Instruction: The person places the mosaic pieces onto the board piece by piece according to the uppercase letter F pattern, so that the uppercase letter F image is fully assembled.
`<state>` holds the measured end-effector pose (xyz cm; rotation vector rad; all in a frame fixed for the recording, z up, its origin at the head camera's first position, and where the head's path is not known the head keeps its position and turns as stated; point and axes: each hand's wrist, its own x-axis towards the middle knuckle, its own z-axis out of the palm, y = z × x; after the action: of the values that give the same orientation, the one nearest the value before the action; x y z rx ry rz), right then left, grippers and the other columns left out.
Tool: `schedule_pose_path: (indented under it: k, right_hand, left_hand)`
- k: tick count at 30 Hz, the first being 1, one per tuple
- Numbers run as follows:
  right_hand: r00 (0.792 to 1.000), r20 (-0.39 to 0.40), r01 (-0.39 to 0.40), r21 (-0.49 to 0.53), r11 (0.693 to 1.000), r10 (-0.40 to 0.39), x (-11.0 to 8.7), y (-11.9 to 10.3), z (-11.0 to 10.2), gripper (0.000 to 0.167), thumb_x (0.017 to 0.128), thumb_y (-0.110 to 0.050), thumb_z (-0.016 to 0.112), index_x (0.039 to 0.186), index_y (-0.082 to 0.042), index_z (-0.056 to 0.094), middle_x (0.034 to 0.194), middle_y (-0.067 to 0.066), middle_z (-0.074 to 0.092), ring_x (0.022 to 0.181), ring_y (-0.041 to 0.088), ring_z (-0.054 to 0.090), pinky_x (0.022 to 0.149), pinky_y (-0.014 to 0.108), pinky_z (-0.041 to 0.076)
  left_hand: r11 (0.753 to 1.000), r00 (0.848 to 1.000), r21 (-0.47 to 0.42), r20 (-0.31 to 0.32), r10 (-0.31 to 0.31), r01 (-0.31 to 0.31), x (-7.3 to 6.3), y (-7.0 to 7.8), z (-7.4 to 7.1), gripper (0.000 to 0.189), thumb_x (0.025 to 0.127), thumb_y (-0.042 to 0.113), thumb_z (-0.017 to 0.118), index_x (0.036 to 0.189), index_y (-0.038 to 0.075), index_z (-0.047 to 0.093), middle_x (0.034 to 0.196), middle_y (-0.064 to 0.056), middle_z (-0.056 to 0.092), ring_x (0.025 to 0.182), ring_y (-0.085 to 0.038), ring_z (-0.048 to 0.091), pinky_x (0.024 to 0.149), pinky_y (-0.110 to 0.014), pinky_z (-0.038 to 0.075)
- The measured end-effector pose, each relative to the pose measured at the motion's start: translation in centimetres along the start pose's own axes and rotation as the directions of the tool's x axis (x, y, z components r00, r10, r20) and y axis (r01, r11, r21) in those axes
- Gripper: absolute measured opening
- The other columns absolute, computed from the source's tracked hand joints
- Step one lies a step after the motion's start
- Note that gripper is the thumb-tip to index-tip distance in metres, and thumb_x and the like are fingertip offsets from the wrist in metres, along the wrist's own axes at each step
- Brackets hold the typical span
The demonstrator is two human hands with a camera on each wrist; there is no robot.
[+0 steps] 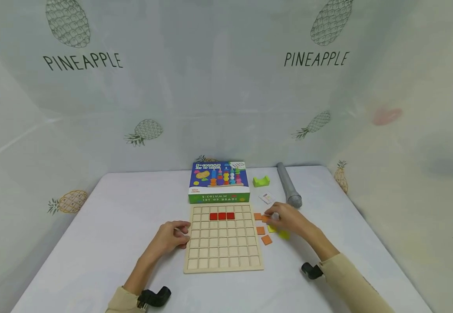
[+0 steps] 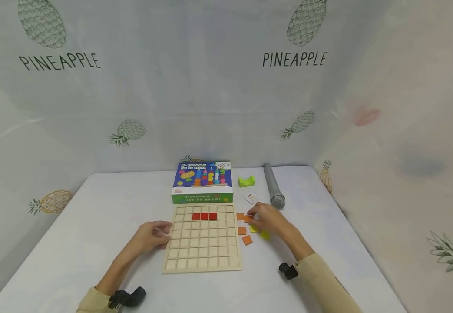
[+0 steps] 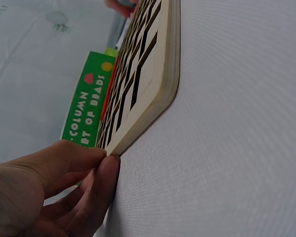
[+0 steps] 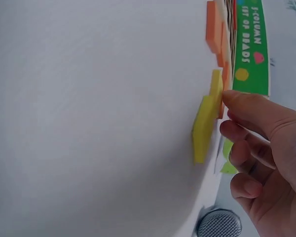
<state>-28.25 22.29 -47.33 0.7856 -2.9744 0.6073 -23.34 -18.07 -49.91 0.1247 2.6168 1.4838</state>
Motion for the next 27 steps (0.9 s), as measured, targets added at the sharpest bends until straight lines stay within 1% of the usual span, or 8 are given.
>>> schedule_pose_path:
  k: [2,6,11,13,17,20,27]
  right_hand:
    - [1.000,0.003,-0.002,0.005,1.000,0.002,-0.06,0.23,0.25,0.023,0.087,-0.021,0.074,0.107,-0.010,0.075,0.104,0.001,0.071,0.092,0.014,0.063,0.079,0.030,0.059]
    - [1.000,-0.007,-0.001,0.014,1.000,0.001,-0.01,0.58,0.51,0.022,0.087,-0.021,0.074,0.106,-0.011,0.075,0.103,0.000,0.070,0.090,0.012,0.062,0.076,0.026,0.057]
    - [1.000,0.004,-0.001,0.017,1.000,0.001,0.14,0.52,0.43,0.021,0.087,-0.021,0.075,0.105,-0.010,0.076,0.101,0.000,0.069,0.087,0.012,0.060,0.071,0.023,0.055]
    - [1.000,0.012,0.000,0.008,1.000,-0.001,0.20,0.44,0.33,0.020,0.087,-0.021,0.074,0.104,-0.010,0.075,0.100,0.000,0.069,0.087,0.012,0.060,0.071,0.024,0.055]
    - [1.000,0.019,-0.004,-0.006,1.000,0.004,0.27,0.34,0.21,0.018,0.088,-0.020,0.074,0.103,-0.010,0.074,0.101,0.001,0.068,0.088,0.013,0.060,0.076,0.028,0.057]
    - [1.000,0.022,0.001,-0.018,1.000,0.000,0.27,0.33,0.22,0.019,0.088,-0.020,0.073,0.103,-0.009,0.073,0.100,0.001,0.067,0.087,0.013,0.060,0.077,0.031,0.057]
    - [1.000,0.031,0.003,-0.031,1.000,-0.002,0.22,0.48,0.43,0.022,0.090,-0.023,0.071,0.106,-0.009,0.070,0.102,0.000,0.067,0.088,0.012,0.059,0.079,0.031,0.057]
  left_hand:
    - [1.000,1.000,0.004,-0.003,-0.003,0.003,-0.12,-0.16,-0.07,0.043,0.080,-0.004,0.073,0.122,-0.005,0.064,0.096,-0.010,0.064,0.066,-0.014,0.066,0.055,-0.025,0.061]
    - [1.000,1.000,0.003,0.005,0.016,-0.016,-0.13,-0.20,-0.17,0.043,0.081,-0.002,0.073,0.122,-0.004,0.063,0.097,-0.011,0.065,0.067,-0.014,0.067,0.055,-0.025,0.061]
    - [1.000,1.000,0.010,0.010,0.017,-0.018,-0.03,-0.23,-0.17,0.043,0.082,-0.002,0.072,0.124,-0.004,0.063,0.098,-0.011,0.065,0.068,-0.012,0.067,0.056,-0.023,0.061]
    - [1.000,1.000,0.013,0.008,0.020,-0.020,-0.04,-0.22,-0.17,0.043,0.082,-0.002,0.072,0.124,-0.004,0.063,0.098,-0.011,0.065,0.068,-0.013,0.067,0.056,-0.023,0.061]
    - [1.000,1.000,0.012,-0.001,0.028,-0.028,-0.03,-0.16,-0.16,0.042,0.081,-0.003,0.072,0.123,-0.004,0.064,0.098,-0.012,0.065,0.069,-0.014,0.067,0.056,-0.024,0.061]
    - [1.000,1.000,0.012,-0.005,0.027,-0.027,-0.01,-0.12,-0.15,0.042,0.081,-0.003,0.072,0.122,-0.004,0.064,0.097,-0.011,0.065,0.070,-0.014,0.067,0.056,-0.024,0.061]
    - [1.000,1.000,0.020,-0.009,0.019,-0.018,0.01,-0.19,-0.10,0.042,0.081,-0.003,0.073,0.121,-0.004,0.065,0.096,-0.010,0.065,0.069,-0.013,0.065,0.055,-0.024,0.060]
